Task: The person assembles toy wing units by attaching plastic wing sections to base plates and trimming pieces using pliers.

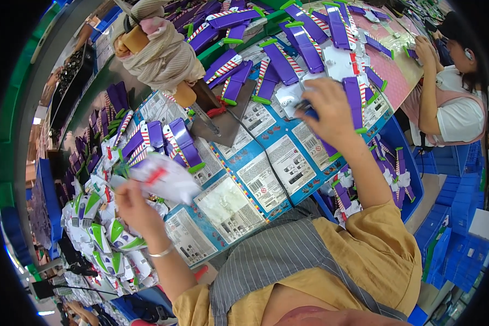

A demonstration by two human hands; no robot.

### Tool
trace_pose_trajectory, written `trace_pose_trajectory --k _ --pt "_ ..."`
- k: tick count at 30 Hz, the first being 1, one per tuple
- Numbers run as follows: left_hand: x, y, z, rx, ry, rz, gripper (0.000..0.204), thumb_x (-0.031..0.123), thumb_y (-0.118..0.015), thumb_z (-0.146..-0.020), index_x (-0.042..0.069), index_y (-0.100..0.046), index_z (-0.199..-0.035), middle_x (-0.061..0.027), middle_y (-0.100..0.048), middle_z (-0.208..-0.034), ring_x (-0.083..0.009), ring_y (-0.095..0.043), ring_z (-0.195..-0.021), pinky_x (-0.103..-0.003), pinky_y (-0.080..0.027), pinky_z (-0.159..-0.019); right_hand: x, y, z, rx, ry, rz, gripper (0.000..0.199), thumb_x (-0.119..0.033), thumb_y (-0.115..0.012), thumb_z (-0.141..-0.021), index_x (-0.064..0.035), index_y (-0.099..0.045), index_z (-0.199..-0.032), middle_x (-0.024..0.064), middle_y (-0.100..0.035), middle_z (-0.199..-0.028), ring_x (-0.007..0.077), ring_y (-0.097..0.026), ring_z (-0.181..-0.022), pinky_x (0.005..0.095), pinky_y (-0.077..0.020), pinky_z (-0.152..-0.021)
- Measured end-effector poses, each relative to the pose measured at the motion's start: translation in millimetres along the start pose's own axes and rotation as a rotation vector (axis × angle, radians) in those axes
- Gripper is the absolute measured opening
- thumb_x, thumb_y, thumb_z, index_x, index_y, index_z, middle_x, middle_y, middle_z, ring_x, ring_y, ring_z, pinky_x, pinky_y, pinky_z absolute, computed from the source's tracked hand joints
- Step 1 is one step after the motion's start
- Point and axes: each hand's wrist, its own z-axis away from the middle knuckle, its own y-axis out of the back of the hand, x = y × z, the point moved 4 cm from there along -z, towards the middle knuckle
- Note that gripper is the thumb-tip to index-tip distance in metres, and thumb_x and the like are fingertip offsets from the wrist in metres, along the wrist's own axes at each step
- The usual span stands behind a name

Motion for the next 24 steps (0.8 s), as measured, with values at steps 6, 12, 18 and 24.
trace_pose_trajectory --k 6,12,18,24 --pt "-22.3 -26.1 79.2 -0.223 0.323 0.006 0.007 0.007 -0.064 -0.085 0.004 -0.058 -0.087 0.0011 -0.059 -0.077 -0.0037 -0.050 -0.066 -0.017 -0.039 -0.059 6.0 -5.1 6.0 -0.261 0.122 0.107 0.038 -0.016 -0.076 -0.059 -0.0108 -0.054 -0.089 0.0003 -0.052 -0.122 0.0233 -0.044 -0.118 0.0396 -0.0379 -0.089" --pt "-32.7 -26.6 83.8 -0.167 0.369 -0.003 0.012 0.005 -0.060 -0.087 0.001 -0.057 -0.097 0.0016 -0.056 -0.079 -0.0031 -0.047 -0.066 -0.016 -0.037 -0.058 59.5 8.0 13.0 -0.271 0.106 0.168 0.038 -0.013 -0.075 -0.059 -0.0115 -0.054 -0.090 -0.0038 -0.051 -0.125 0.0242 -0.043 -0.119 0.0404 -0.0379 -0.091" --pt "-38.1 -10.5 83.1 -0.237 0.362 -0.090 0.017 0.005 -0.059 -0.088 -0.001 -0.057 -0.104 -0.0002 -0.058 -0.087 -0.0038 -0.051 -0.075 -0.017 -0.040 -0.066 98.8 16.2 7.6 -0.298 0.161 0.210 0.040 -0.017 -0.076 -0.060 -0.0098 -0.054 -0.093 -0.0016 -0.052 -0.124 0.0254 -0.043 -0.120 0.0407 -0.0387 -0.090" --pt "-1.6 -19.5 85.2 -0.290 -0.371 -0.616 0.031 0.000 -0.064 -0.074 0.005 -0.061 -0.105 -0.0144 -0.059 -0.101 -0.0295 -0.058 -0.090 -0.033 -0.046 -0.077 73.4 27.0 -0.2 -0.200 0.248 0.191 0.037 -0.003 -0.070 -0.059 -0.0076 -0.052 -0.090 0.0035 -0.054 -0.122 0.0277 -0.049 -0.111 0.0406 -0.0393 -0.089"
